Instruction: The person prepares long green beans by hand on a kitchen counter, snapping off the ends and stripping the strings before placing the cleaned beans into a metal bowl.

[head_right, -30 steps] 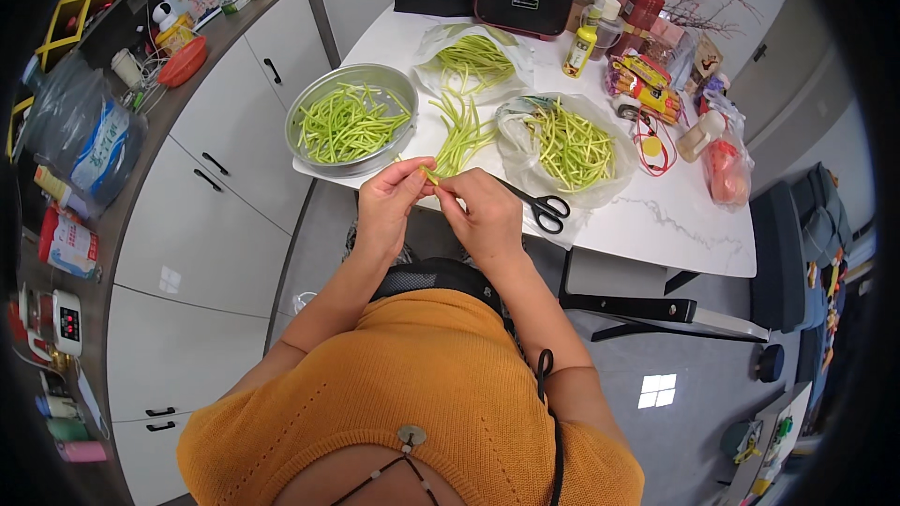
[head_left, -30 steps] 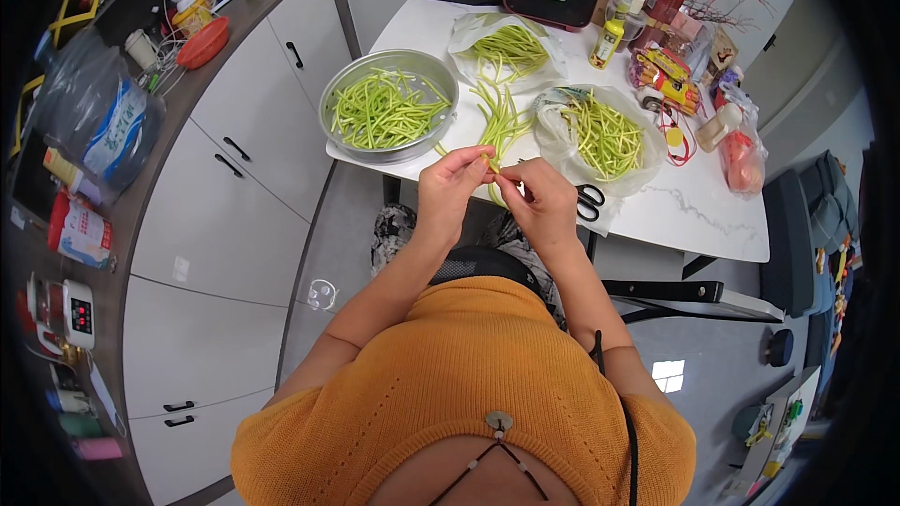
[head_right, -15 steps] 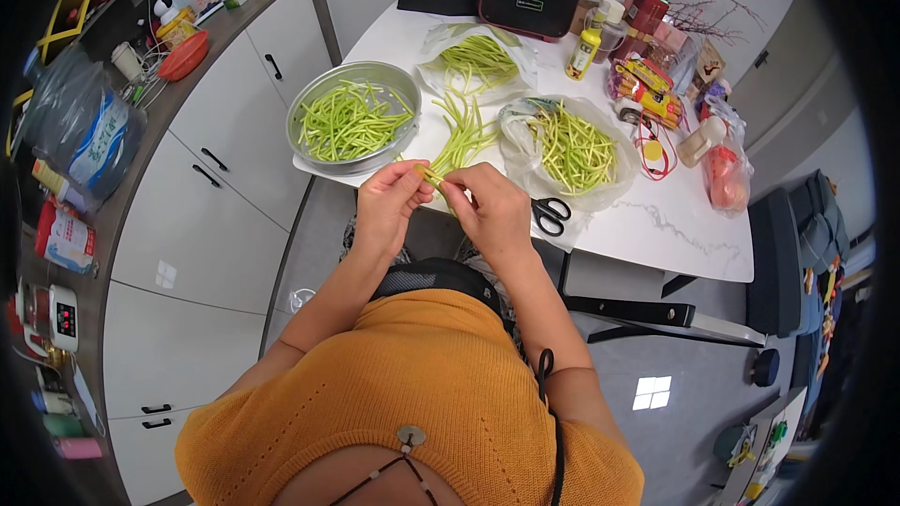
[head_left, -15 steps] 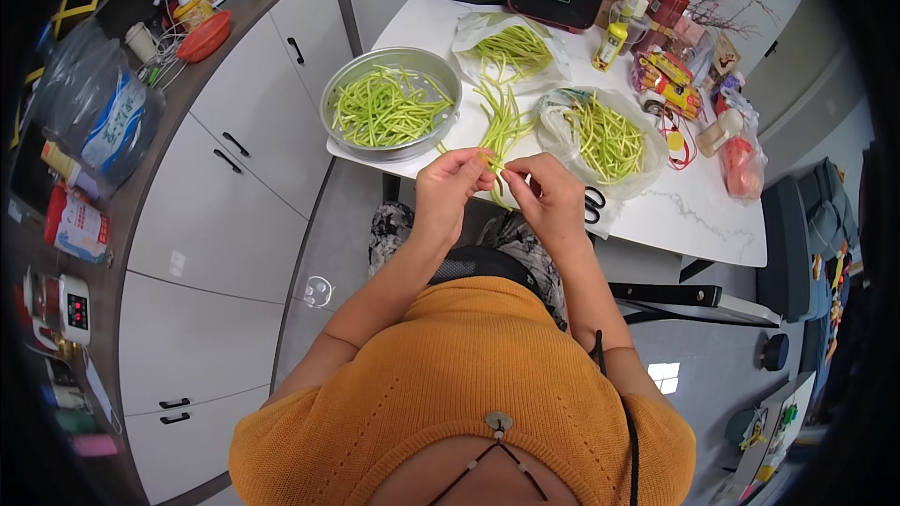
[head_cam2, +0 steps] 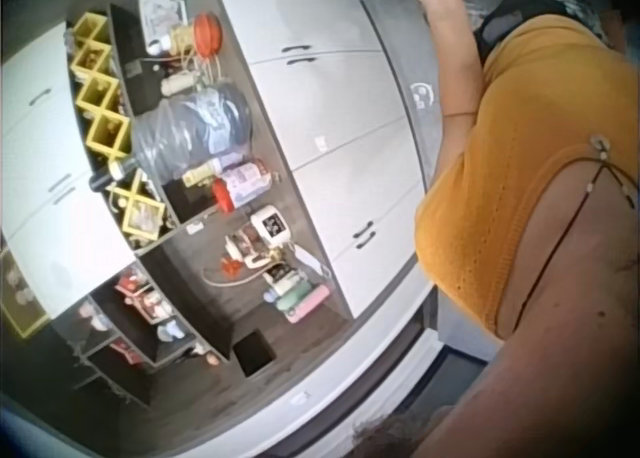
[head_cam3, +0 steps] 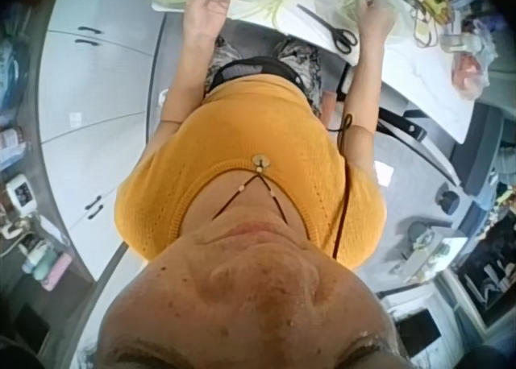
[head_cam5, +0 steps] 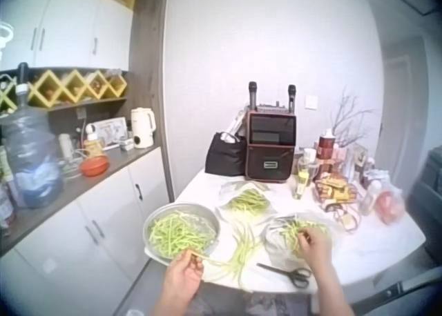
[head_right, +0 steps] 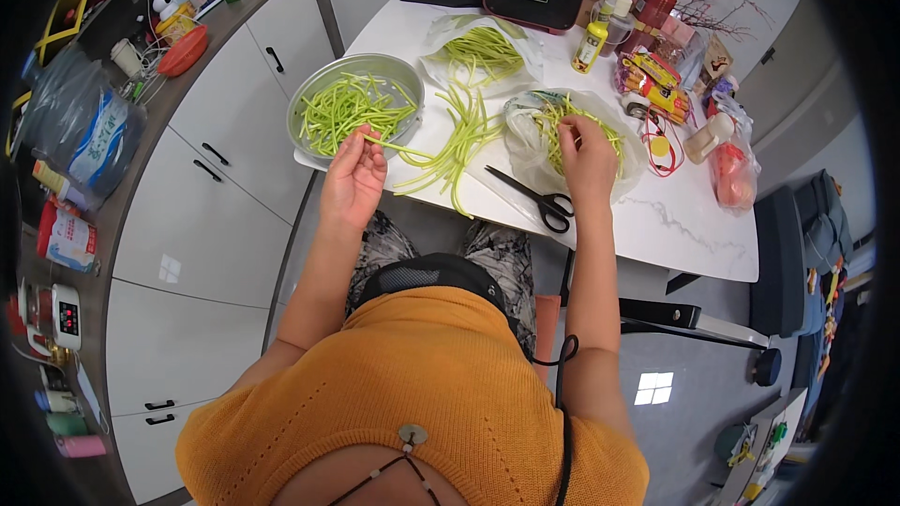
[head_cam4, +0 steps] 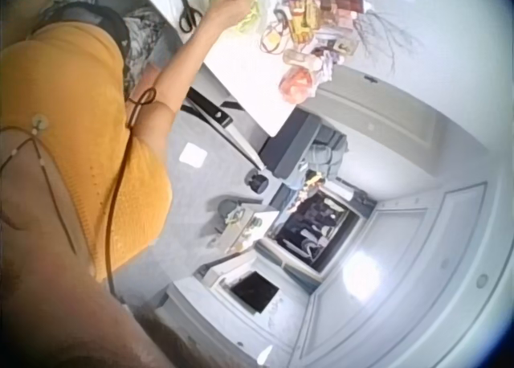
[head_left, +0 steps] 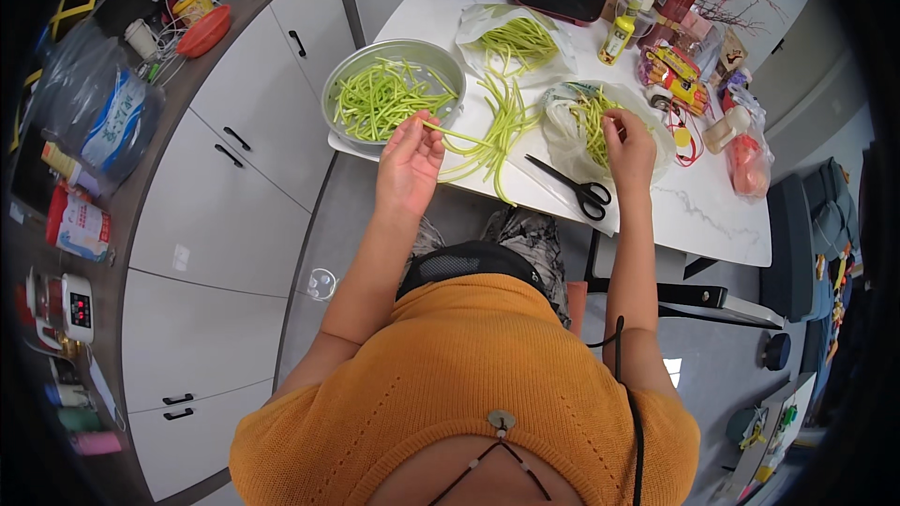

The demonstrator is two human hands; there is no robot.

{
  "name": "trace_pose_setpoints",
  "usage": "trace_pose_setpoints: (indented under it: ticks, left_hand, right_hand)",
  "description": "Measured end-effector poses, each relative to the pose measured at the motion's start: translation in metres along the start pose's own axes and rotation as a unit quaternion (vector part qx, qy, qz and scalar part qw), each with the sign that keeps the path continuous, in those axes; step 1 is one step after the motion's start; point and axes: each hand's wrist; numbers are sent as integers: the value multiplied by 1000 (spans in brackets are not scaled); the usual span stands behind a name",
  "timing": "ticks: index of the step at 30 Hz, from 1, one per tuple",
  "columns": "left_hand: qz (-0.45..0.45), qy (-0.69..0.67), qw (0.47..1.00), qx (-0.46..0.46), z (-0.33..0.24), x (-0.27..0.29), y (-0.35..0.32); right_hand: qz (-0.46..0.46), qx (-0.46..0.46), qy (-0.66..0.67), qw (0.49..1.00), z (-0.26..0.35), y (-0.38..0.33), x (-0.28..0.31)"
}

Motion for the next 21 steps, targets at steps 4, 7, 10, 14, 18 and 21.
trace_pose_setpoints:
  ticks: [4, 7, 10, 14, 18, 21]
  left_hand:
    - [-10, -6, 1000, 5, -1, -2, -1]
    - [2, -3, 1000, 16, 0, 1, 0]
    - [5, -12, 999, 34, 3, 3, -1]
    - [2, -10, 999, 40, 7, 4, -2]
    - [-7, 7, 998, 58, 10, 2, -4]
    - [-10, 35, 996, 86, 12, 7, -2]
  right_hand:
    - [-34, 61, -160, 985, -9, 4, -9]
    - [-34, 110, -24, 993, 26, -10, -4]
    - [43, 203, 94, 974, 76, -33, 7]
    - [99, 242, 119, 958, 99, -46, 6]
    - [149, 229, 137, 952, 101, -46, 1]
    - [272, 175, 205, 924, 100, -46, 3]
Point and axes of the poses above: each hand's wrist, its own y-axis towards the middle knuckle, its own x-axis out of the back of the hand, z = x × y, and after that the axes turned 15 degrees about -y, right-handed
